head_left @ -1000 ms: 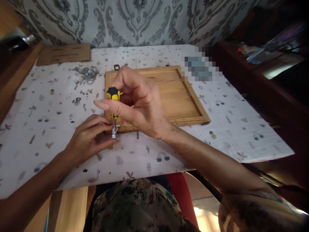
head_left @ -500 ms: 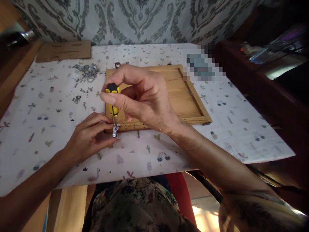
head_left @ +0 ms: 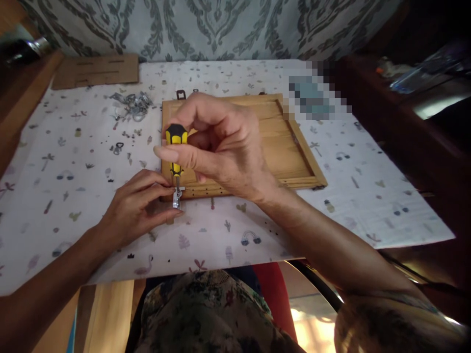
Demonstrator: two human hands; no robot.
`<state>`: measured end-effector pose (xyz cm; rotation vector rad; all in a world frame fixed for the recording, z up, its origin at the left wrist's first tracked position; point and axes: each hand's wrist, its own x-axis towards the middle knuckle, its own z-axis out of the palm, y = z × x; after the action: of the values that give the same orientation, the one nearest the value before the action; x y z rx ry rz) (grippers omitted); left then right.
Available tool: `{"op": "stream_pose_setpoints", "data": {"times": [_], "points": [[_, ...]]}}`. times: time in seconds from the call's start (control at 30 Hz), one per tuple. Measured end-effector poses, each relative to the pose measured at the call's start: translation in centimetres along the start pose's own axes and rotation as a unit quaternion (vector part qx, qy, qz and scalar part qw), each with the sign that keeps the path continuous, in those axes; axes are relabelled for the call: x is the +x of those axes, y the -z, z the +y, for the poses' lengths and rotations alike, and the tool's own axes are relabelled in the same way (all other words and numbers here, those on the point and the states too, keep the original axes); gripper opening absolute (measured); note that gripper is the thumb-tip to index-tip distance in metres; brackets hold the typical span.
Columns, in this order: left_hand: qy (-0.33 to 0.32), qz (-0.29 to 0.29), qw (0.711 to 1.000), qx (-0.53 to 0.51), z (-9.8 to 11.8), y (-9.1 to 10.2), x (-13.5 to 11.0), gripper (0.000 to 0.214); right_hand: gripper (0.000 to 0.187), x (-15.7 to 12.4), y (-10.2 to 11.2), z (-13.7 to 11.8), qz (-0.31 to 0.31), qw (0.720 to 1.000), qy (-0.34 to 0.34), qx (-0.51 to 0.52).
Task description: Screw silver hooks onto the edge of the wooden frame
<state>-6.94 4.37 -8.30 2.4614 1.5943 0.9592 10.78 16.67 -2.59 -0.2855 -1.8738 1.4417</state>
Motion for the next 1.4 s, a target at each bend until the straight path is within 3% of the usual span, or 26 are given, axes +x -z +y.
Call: {"op": "stream_pose_setpoints", "data": {"times": [0.13, 0.33, 0.57, 0.63, 0.73, 0.87, 1.13, 1.33, 1.4], "points": [[0.011, -0.003, 1.000, -0.006, 0.0, 0.0, -0.2, 0.024, 0.049, 0.2, -0.6, 0.1, 0.038, 0.999, 0.006, 0.018], [0.024, -0.005, 1.000, -0.018, -0.1, 0.0, -0.2, 0.024, 0.045, 0.1, -0.5, 0.2, 0.041, 0.999, 0.012, 0.017], [0.013, 0.000, 1.000, -0.017, -0.1, -0.1, -0.2, 0.025, 0.044, -0.1, -0.9, 0.4, 0.088, 0.994, 0.024, -0.059], [0.008, 0.003, 1.000, -0.011, -0.1, -0.1, -0.2, 0.025, 0.038, 0.0, -0.8, 0.4, 0.072, 0.996, 0.034, -0.036], [0.002, 0.007, 1.000, -0.005, -0.2, -0.2, -0.3, 0.024, 0.019, 0.2, -0.1, 0.1, 0.001, 0.999, 0.054, -0.009], [-0.004, 0.013, 1.000, -0.008, -0.2, -0.2, -0.3, 0.022, 0.015, 0.4, 1.1, -0.4, -0.090, 0.996, 0.016, -0.003], [-0.007, -0.004, 1.000, -0.002, -0.2, -0.1, -0.2, 0.026, 0.030, 0.1, 0.1, 0.1, -0.002, 1.000, 0.006, 0.015], [-0.014, 0.011, 1.000, 0.001, -0.2, -0.2, -0.1, 0.024, 0.008, 0.0, 0.7, -0.8, -0.086, 0.995, 0.017, 0.038], [-0.013, 0.012, 1.000, 0.002, -0.2, -0.2, -0.1, 0.024, 0.010, -0.4, 0.9, -1.0, -0.084, 0.996, 0.007, 0.017]]}}
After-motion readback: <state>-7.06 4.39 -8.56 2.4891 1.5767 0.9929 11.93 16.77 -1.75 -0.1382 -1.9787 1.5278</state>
